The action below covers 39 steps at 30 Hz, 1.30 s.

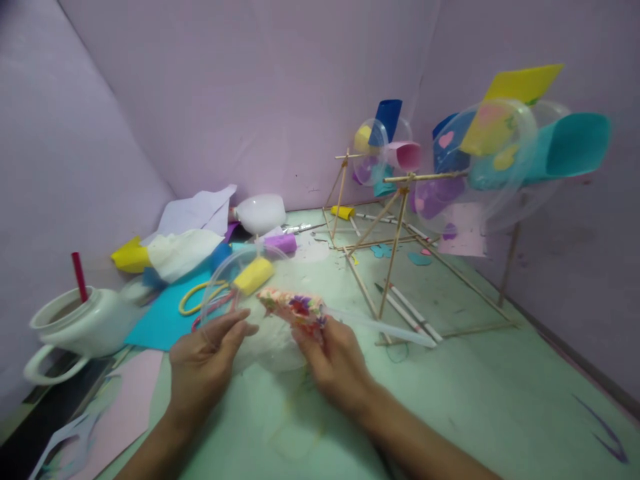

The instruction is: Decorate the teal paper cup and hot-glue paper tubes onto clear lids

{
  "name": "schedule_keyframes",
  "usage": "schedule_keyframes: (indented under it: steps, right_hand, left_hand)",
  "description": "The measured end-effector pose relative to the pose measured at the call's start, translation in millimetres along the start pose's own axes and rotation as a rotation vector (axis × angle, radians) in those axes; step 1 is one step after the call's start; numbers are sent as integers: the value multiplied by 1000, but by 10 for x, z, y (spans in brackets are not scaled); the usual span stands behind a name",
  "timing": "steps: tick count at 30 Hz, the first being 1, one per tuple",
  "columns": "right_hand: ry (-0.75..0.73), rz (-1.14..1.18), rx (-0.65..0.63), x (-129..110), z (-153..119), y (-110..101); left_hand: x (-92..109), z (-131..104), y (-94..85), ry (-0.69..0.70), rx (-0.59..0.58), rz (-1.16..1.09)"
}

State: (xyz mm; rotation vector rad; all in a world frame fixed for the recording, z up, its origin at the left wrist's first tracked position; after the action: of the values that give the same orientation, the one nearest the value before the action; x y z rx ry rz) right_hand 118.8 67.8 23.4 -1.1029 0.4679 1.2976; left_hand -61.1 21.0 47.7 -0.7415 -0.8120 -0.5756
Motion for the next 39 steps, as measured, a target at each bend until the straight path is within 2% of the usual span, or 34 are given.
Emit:
schedule_keyframes:
  steps: [6, 13, 18, 31, 39]
  right_hand:
    - [40, 32, 2, 34, -6, 4]
    - [59, 122, -71, 38, -22, 24]
    - [29, 143, -136, 15, -8, 52]
    - [56, 225, -206, 38, -9, 74]
    - [72, 119, -193, 112, -33, 81]
  left_hand:
    - [22, 7, 3, 40, 8, 30]
    - [71, -51, 26, 325, 31, 216]
    - [148, -76, 45, 494, 41, 205]
    - [144, -45, 19, 467, 93, 222]
    - [141, -26, 31, 424, 102, 214]
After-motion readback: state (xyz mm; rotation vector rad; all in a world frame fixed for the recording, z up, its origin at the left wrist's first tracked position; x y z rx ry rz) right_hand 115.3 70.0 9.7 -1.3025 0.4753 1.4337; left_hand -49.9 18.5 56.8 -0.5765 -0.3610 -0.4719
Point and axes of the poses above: each hand's wrist, its own z-axis towards the middle knuckle, its own y-axis out of the palm, x = y × z, the point moved 6 cm from there along z, towards the middle knuckle, and after that the axes turned 3 degrees about x, right-handed, at the moved point
